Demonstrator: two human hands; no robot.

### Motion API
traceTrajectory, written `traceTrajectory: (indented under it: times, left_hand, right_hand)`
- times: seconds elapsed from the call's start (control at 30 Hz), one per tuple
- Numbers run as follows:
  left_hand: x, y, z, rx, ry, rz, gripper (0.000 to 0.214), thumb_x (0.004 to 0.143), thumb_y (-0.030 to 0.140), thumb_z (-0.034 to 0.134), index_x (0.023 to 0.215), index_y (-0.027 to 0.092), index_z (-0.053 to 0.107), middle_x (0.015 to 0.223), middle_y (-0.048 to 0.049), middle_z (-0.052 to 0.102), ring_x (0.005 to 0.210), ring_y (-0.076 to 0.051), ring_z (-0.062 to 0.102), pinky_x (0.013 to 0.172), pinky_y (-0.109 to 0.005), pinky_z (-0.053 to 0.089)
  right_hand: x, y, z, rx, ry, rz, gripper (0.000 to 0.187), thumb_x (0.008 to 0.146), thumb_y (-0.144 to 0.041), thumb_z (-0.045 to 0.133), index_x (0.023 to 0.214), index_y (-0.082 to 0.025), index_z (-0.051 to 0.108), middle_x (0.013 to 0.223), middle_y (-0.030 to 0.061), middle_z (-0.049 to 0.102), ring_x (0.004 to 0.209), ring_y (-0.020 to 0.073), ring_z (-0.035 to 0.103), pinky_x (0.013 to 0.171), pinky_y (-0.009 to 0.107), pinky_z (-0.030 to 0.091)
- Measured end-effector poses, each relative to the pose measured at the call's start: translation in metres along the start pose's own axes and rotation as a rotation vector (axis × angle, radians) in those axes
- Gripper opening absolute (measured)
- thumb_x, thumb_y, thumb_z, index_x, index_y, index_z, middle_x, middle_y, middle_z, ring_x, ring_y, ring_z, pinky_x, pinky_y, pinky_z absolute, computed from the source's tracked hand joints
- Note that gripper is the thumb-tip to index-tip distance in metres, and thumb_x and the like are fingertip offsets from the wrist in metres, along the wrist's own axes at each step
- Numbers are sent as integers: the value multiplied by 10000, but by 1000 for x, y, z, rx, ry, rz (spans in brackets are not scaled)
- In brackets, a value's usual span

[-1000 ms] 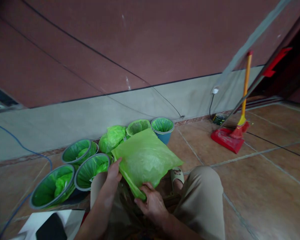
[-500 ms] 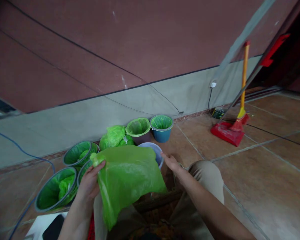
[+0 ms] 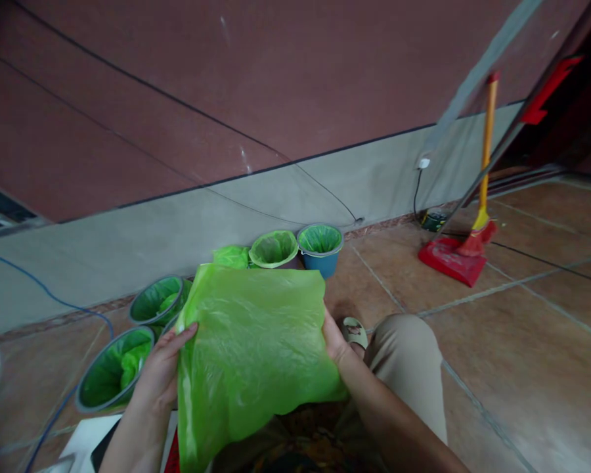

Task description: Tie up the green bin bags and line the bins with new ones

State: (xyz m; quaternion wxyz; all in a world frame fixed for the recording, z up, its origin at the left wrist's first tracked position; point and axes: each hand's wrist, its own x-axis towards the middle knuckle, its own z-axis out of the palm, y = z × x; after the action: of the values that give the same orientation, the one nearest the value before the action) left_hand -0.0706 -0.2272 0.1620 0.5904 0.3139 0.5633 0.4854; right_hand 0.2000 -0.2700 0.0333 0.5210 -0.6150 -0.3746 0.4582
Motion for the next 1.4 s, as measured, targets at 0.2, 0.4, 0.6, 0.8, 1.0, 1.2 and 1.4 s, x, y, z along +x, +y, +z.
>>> traceTrajectory:
  times: [0.2, 0.4, 0.6, 0.8, 1.0, 1.2, 1.4]
  left_hand:
    - [16, -10, -7, -31, -105, 30, 450, 493, 289, 881, 864, 140, 672, 730, -8, 717, 553, -148, 648, 607, -279, 533]
    - [20, -8, -3, -22, -131, 23, 519, 506, 277, 881, 969, 137, 693, 792, -42, 748, 629, -183, 692, 646, -294, 554]
    - [29, -6, -15, -43, -91, 91, 546, 487, 276, 885, 978, 143, 685, 789, -31, 747, 658, -171, 689, 648, -266, 533]
    - [34, -3, -23, -65, 10, 157, 686, 458, 289, 897, 1078, 145, 641, 738, -2, 722, 639, -127, 648, 654, -232, 495]
    - [29, 3, -20, -43, -21, 233, 593, 561, 353, 840, 1080, 141, 648, 734, -2, 704, 613, -115, 617, 635, -233, 474]
    - [30, 8, -19, -16, -25, 256, 498, 638, 332, 766, 1099, 165, 681, 787, -10, 718, 639, -121, 622, 625, -229, 472]
    - [31, 25, -19, 159, -239, 369, 581, 627, 274, 779, 1183, 164, 651, 1027, -70, 735, 907, -191, 674, 821, -294, 513]
  right_hand:
    - [14, -23, -43, 532, -192, 157, 790, 849, -794, 239, 1198, -208, 637, 1065, 96, 731, 1059, 261, 663, 939, 447, 493]
    - [13, -42, -64, 503, -115, 208, 379, 684, -378, 790, 995, -191, 682, 965, 69, 757, 837, 229, 718, 831, 356, 565]
    - [15, -54, -72, 403, 125, 83, 494, 544, -252, 866, 973, -197, 627, 771, 14, 736, 606, 171, 680, 583, 273, 567]
    - [22, -62, -90, 399, 372, 77, 690, 522, -210, 864, 1146, -233, 571, 758, -26, 716, 608, 152, 671, 549, 236, 551]
    - [25, -61, -122, 324, 205, 29, 453, 620, -349, 838, 1045, -269, 702, 806, -2, 728, 672, 131, 665, 586, 208, 534]
    - [10, -80, -135, 124, -50, -8, 504, 644, -433, 825, 1107, -280, 699, 1013, 53, 740, 937, 206, 687, 794, 286, 559]
    - [13, -91, -131, -139, -187, -108, 775, 605, -439, 845, 1299, -225, 573, 1120, 94, 716, 990, 246, 675, 872, 361, 553]
